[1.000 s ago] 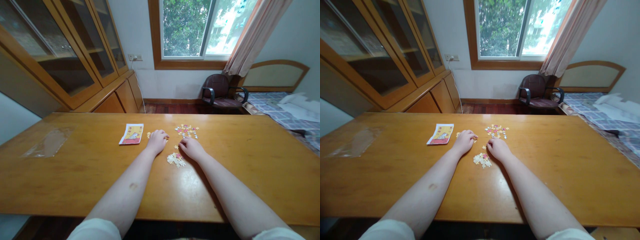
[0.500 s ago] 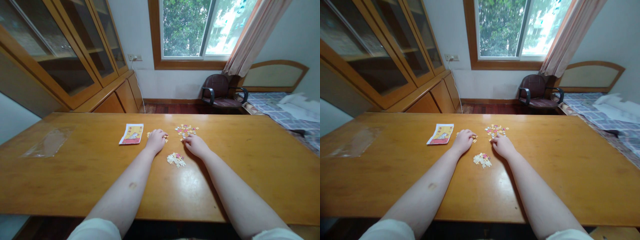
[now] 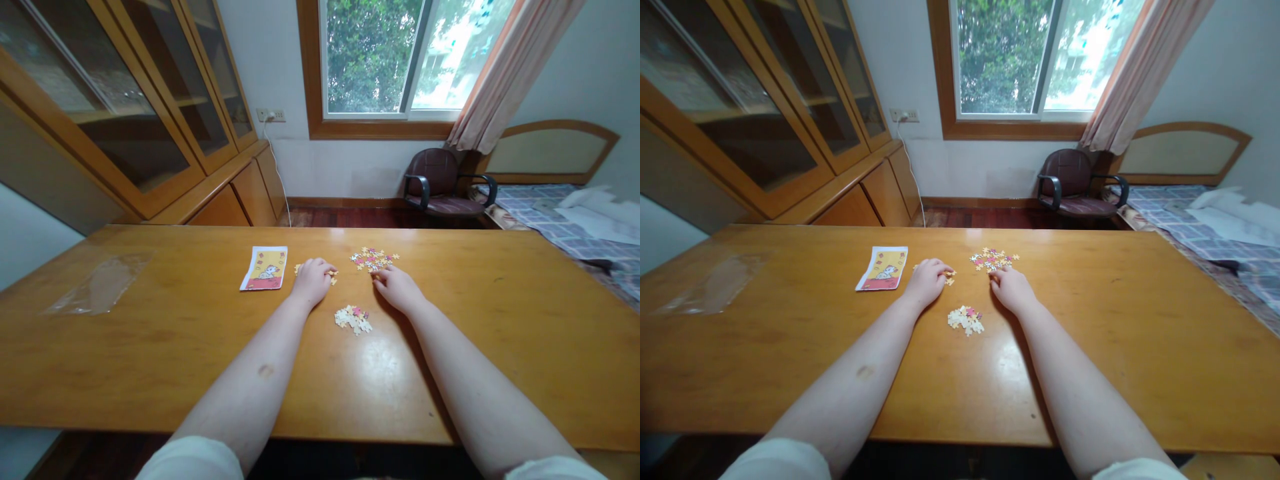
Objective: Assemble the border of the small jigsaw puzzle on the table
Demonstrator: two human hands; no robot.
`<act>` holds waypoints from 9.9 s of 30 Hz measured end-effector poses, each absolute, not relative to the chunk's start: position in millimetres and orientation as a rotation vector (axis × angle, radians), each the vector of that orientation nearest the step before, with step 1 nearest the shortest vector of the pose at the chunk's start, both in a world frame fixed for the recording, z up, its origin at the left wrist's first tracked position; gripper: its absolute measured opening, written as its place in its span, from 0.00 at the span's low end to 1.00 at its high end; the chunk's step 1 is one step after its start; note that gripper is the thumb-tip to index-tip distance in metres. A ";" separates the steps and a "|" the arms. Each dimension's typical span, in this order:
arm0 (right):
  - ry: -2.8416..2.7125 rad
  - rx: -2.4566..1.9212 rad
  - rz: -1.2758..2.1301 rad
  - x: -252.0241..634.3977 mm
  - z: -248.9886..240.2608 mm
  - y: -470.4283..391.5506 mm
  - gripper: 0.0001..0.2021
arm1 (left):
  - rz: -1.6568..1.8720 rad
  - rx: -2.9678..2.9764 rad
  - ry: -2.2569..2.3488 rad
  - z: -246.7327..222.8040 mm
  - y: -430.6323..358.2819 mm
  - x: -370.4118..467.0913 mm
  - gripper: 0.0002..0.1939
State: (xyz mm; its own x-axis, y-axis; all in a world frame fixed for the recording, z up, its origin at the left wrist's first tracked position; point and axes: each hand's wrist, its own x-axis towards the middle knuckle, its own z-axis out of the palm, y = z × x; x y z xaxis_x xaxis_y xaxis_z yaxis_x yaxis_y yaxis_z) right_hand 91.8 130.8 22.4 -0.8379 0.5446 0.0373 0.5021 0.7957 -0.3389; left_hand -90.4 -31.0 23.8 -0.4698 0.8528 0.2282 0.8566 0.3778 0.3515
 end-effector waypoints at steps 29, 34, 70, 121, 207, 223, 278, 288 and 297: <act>-2.996 -0.270 0.957 90.8 32.9 97.8 0.08 | -0.733 -1.645 -2.582 24.5 -30.0 -88.5 0.17; -2.992 -0.287 0.976 91.5 35.0 98.8 0.07 | -0.727 -1.663 -2.587 25.2 -30.1 -87.2 0.17; -2.912 -0.511 0.739 90.4 27.6 112.8 0.10 | -0.682 -2.093 -2.415 33.0 -30.1 -72.6 0.18; -3.010 -0.314 1.122 94.2 34.1 106.6 0.07 | -0.518 -1.658 -2.578 30.9 -33.9 -83.1 0.14; -2.780 -0.820 0.823 76.5 16.9 101.2 0.11 | -0.443 -2.112 -2.410 32.3 -34.5 -75.7 0.17; -2.869 -0.427 0.907 82.7 23.0 98.3 0.09 | -0.437 -1.734 -2.576 28.6 -33.8 -87.4 0.14; -2.965 -0.239 0.766 90.1 25.4 108.6 0.15 | -0.502 -1.758 -2.575 24.6 -30.7 -88.9 0.14; -2.923 -0.329 0.829 93.5 33.1 111.6 0.11 | -0.449 -2.251 -2.327 31.6 -34.1 -79.2 0.19; -3.047 -0.288 1.269 98.8 38.0 105.8 0.12 | -0.489 -1.820 -2.579 22.7 -30.7 -89.5 0.15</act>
